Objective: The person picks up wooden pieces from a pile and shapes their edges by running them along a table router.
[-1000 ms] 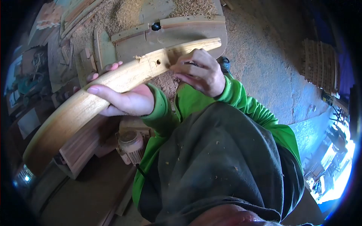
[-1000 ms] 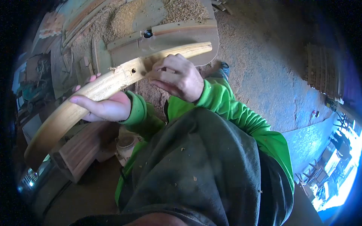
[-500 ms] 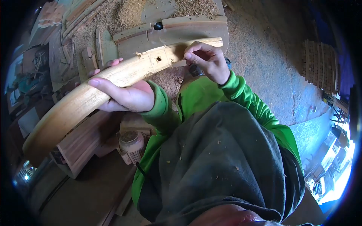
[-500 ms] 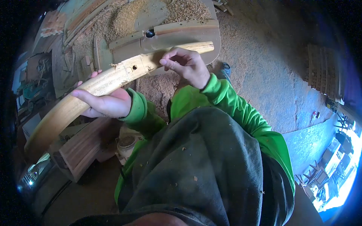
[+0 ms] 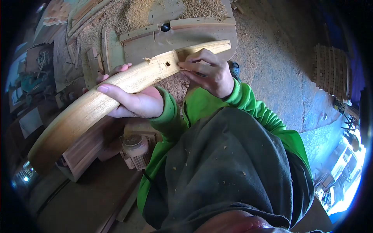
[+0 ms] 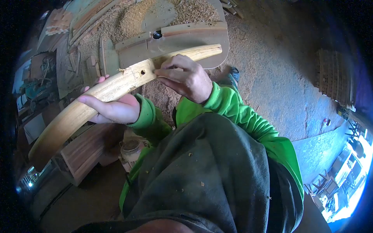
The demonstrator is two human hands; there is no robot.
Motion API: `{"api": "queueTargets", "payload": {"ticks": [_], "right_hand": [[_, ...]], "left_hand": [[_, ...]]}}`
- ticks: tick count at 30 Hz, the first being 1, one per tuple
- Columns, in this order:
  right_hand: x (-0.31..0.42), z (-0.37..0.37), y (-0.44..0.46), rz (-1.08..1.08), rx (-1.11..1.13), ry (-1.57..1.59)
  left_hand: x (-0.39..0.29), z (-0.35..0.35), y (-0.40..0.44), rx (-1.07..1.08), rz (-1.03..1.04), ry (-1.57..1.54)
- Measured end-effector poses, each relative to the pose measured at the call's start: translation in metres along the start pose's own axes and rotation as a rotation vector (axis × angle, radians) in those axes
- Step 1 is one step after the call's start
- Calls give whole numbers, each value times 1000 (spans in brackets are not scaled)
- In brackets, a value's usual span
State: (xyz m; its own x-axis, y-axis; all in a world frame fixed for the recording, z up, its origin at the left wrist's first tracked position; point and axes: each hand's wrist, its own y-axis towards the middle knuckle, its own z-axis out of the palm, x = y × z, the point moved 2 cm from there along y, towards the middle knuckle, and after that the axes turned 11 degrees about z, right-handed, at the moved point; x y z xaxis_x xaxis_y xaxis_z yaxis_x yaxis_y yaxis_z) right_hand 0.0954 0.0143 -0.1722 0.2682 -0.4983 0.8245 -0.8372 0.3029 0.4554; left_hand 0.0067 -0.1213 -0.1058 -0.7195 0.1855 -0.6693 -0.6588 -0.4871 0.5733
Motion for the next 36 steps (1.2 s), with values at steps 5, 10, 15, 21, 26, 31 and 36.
{"api": "queueTargets", "payload": {"ticks": [5,10,15,21,26,31,36], "right_hand": [[2,0,1,-99,-15,-130],[3,3,-1,-110,-24,-148],[1,6,-7,-228,-90,-250],[-12,24,-15,-311,-193,-232],[-15,26,-14,-278,-173,-206],[-14,19,-13,-291,-130,-222],[-9,-6,-12,-185,-57,-241]], "left_hand": [[3,-6,0,-7,17,1],[-3,0,-2,-79,4,16],[1,-2,-4,-104,-25,25],[-1,6,-5,-103,-10,25],[5,3,-4,-154,-20,33],[4,8,-5,-190,7,68],[3,12,-6,-201,-50,70]]}}
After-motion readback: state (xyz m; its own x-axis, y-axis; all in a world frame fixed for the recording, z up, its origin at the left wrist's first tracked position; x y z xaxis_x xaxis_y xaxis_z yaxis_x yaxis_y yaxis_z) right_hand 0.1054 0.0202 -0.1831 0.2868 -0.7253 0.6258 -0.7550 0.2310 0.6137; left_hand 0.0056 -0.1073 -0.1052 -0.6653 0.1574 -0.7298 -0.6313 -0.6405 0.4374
